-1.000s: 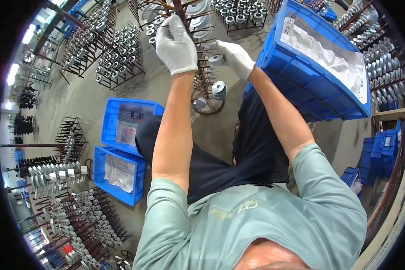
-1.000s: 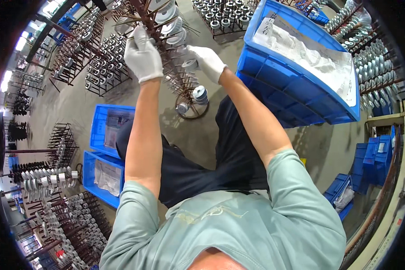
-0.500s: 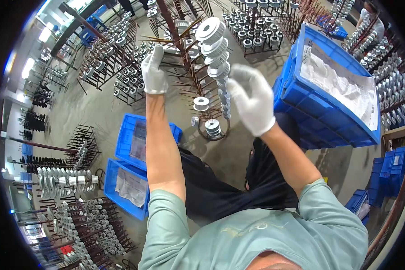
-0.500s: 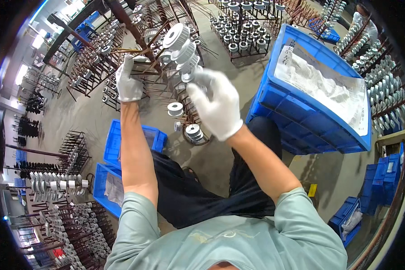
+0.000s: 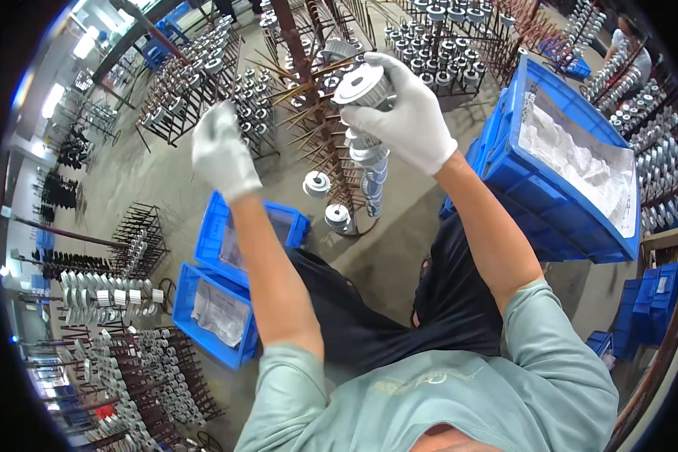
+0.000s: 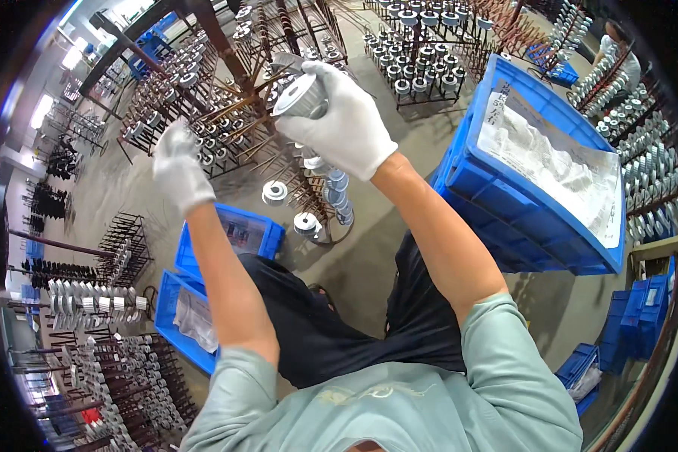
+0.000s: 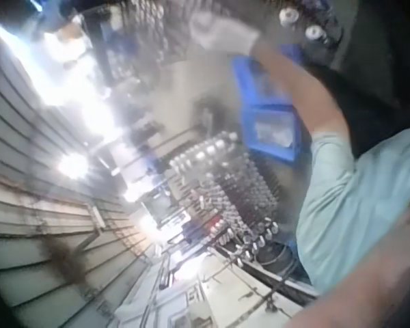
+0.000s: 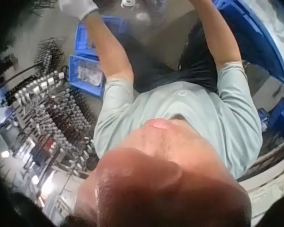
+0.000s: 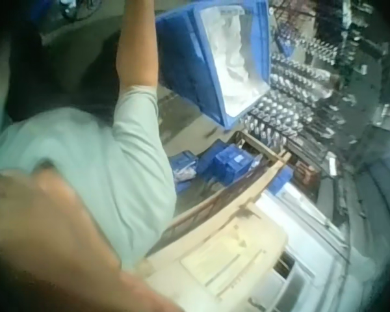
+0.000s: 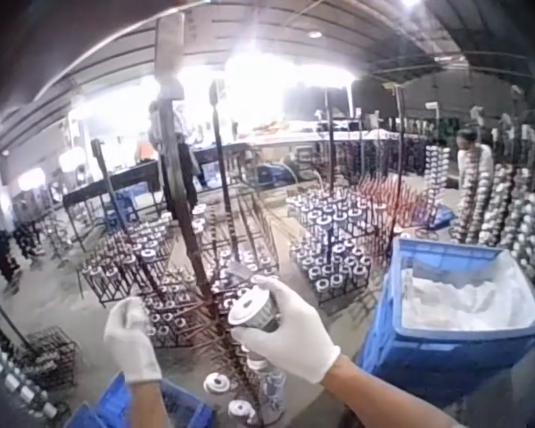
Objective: Transferring spools from a plastic crate onto metal storage racks.
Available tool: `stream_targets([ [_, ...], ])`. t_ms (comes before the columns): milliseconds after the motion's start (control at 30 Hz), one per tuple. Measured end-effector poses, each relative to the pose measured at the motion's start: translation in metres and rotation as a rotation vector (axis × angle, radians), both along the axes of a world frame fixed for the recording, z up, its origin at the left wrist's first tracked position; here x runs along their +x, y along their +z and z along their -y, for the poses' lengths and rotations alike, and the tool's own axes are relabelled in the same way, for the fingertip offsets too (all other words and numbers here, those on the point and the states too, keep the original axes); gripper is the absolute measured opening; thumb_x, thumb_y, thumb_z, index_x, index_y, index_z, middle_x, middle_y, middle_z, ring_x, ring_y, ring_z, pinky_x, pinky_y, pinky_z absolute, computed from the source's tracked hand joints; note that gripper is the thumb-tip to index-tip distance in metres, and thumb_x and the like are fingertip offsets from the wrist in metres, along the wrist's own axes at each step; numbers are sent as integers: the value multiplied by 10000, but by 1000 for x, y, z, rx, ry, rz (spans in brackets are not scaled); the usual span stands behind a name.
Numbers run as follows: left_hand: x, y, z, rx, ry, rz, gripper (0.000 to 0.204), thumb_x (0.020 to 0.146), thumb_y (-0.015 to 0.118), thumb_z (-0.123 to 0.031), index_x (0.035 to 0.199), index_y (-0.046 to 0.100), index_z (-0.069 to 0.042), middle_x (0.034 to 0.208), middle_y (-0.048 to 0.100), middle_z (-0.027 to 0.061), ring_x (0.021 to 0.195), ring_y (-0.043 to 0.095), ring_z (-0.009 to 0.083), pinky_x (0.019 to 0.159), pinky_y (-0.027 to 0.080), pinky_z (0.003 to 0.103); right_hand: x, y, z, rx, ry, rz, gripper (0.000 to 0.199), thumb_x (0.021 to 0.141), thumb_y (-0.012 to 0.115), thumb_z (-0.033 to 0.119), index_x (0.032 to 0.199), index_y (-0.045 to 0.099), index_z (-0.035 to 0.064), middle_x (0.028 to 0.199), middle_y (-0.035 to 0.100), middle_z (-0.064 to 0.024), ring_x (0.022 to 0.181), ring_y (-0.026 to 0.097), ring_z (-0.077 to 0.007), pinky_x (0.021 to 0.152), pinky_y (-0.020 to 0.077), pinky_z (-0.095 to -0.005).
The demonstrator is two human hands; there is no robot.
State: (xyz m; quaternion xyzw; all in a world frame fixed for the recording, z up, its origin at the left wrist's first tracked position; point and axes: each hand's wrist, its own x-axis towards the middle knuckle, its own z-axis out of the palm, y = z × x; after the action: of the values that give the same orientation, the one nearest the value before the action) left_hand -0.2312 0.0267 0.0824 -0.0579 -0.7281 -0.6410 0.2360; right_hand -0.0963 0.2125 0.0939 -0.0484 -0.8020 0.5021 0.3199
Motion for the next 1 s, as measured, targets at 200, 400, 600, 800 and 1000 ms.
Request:
stream_targets([
  [200, 104, -22, -51, -197, -228, -379, 349, 891, 518, 5, 1226, 616, 1, 1039, 696, 146, 859, 659, 226, 786, 522, 306, 0, 6, 2, -155, 115, 13, 710, 721, 794, 104, 1344, 472, -4, 1107, 631, -163, 941, 637, -212, 856, 541, -301],
  [400, 74, -23, -73, -143, -422, -131, 386, 904, 488, -11, 1265, 606, -79, 1131, 695, 124, 962, 666, 269, 843, 516, 353, -3, 1, -2, -91, 88, -36, 722, 698, 817, 121, 1324, 482, -7, 1081, 640, -149, 931, 641, -203, 846, 546, -299],
  [600, 54, -31, -71, -288, -461, -64, 347, 934, 470, -49, 1231, 609, -162, 1115, 702, 62, 926, 665, 261, 818, 516, 372, -8, 4, 7, -13, 26, -4, 757, 671, 841, 135, 1323, 484, -9, 1069, 647, -144, 937, 649, -210, 844, 551, -312],
  [800, 63, -20, -76, -358, -403, -6, 203, 988, 481, -166, 1151, 601, -166, 1047, 698, 49, 855, 655, 280, 771, 512, 395, 6, 5, -7, 103, -136, -94, 818, 629, 864, 97, 1345, 479, 4, 1100, 655, -130, 984, 650, -212, 877, 537, -307],
  [1000, 47, -40, -72, -481, -300, -193, 190, 1036, 451, -232, 1112, 607, -154, 1043, 667, 70, 820, 631, 270, 767, 498, 402, 75, 21, -28, -374, 126, -387, 827, 606, 842, 13, 1356, 493, 37, 1209, 615, -133, 1076, 604, -233, 983, 473, -317],
])
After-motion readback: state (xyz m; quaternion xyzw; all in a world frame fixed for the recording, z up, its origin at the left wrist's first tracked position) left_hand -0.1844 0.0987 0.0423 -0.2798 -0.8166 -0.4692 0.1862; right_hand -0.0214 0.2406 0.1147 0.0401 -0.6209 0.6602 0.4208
